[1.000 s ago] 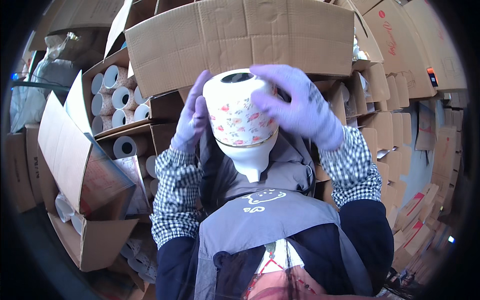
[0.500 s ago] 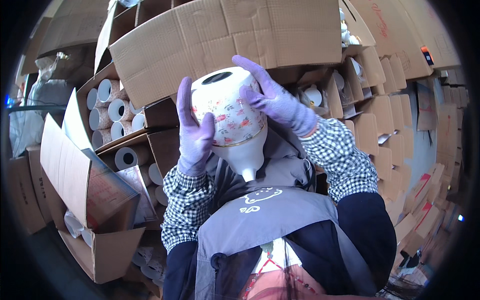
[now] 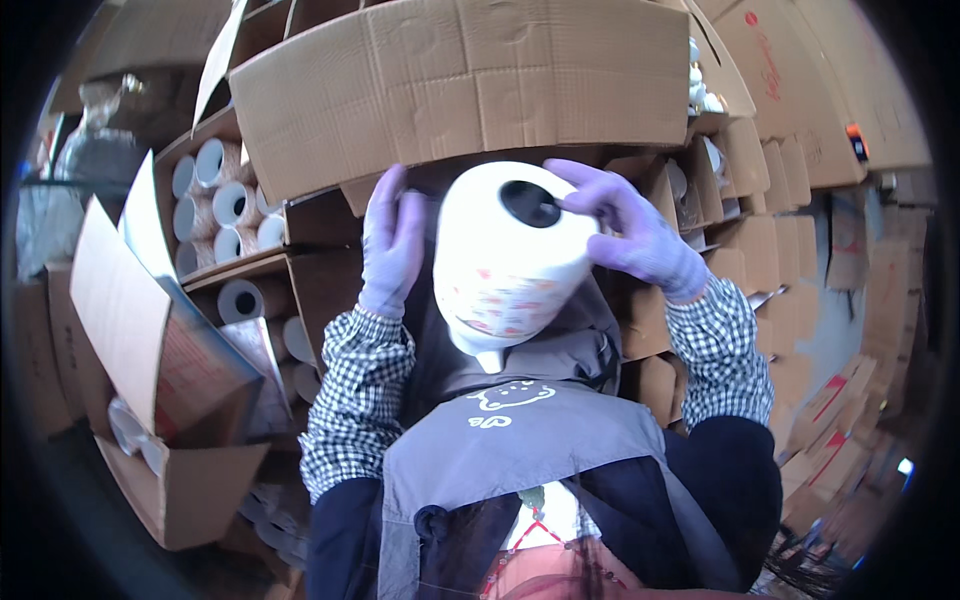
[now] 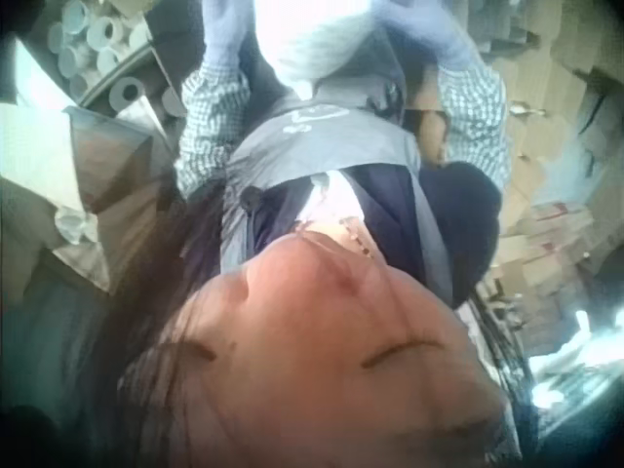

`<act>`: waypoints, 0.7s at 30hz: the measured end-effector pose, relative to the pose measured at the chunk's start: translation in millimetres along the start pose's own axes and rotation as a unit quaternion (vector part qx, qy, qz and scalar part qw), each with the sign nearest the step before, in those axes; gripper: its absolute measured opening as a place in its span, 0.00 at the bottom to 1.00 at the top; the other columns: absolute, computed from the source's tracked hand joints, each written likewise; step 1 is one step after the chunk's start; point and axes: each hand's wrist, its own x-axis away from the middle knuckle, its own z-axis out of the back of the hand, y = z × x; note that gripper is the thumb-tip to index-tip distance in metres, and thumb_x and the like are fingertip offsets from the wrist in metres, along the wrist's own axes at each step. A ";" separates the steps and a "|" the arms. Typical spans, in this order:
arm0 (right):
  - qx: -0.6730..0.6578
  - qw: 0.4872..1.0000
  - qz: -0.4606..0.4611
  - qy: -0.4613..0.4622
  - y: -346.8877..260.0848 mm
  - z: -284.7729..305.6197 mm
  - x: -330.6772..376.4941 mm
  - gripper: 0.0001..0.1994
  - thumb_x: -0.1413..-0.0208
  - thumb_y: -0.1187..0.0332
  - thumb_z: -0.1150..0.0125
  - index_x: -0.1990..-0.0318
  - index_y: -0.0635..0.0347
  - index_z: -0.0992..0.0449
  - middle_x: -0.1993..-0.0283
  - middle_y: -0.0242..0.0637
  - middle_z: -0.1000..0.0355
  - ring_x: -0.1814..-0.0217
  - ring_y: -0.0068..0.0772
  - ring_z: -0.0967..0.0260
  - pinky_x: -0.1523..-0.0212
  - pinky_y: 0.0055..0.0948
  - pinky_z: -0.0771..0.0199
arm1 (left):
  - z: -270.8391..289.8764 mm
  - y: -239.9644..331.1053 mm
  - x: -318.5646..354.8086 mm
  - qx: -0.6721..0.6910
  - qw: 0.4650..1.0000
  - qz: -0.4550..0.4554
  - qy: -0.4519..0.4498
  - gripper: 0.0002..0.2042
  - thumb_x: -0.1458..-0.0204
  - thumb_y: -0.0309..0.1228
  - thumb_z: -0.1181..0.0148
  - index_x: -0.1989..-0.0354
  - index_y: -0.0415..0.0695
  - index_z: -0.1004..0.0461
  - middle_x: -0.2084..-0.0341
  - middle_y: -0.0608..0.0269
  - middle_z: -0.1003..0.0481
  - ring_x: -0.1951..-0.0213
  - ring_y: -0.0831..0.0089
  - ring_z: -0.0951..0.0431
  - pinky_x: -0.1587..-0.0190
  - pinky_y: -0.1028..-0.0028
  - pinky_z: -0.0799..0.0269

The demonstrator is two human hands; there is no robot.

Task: The person assembles ceramic teapot parts by hand, repeatedly attaching a metallic lid to a white ceramic body and placing a patterned ceramic lid on top. The person handles the parts one at a time and places them into a compartmentalized cardboard box.

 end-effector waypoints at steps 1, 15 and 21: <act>0.004 0.999 -0.037 0.003 -9.3 11.2 12.9 0.24 0.46 0.61 0.27 0.45 0.55 0.30 0.24 0.53 0.48 0.22 0.50 0.49 0.24 0.46 0.51 | -2.4 -3.1 3.4 -0.278 0.959 -0.055 -0.010 0.31 0.37 0.46 0.44 0.32 0.39 0.37 0.32 0.41 0.40 0.31 0.45 0.40 0.27 0.55 0.48; -0.009 0.976 -0.152 0.158 -8.4 -30.6 100.3 0.65 0.70 0.44 0.18 0.24 0.51 0.52 0.22 0.47 0.54 0.23 0.51 0.50 0.23 0.47 0.51 | -43.1 74.4 46.3 -0.302 0.940 -0.007 -0.157 0.23 0.40 0.44 0.38 0.43 0.39 0.25 0.66 0.58 0.21 0.65 0.65 0.21 0.59 0.67 0.27; -0.049 0.974 -0.150 0.160 -31.3 -40.2 108.2 0.58 0.67 0.49 0.19 0.26 0.50 0.47 0.23 0.47 0.55 0.23 0.50 0.50 0.27 0.47 0.41 | -39.8 95.8 65.4 -0.286 0.950 -0.048 -0.116 0.19 0.38 0.38 0.42 0.43 0.39 0.25 0.63 0.52 0.22 0.62 0.58 0.22 0.56 0.63 0.27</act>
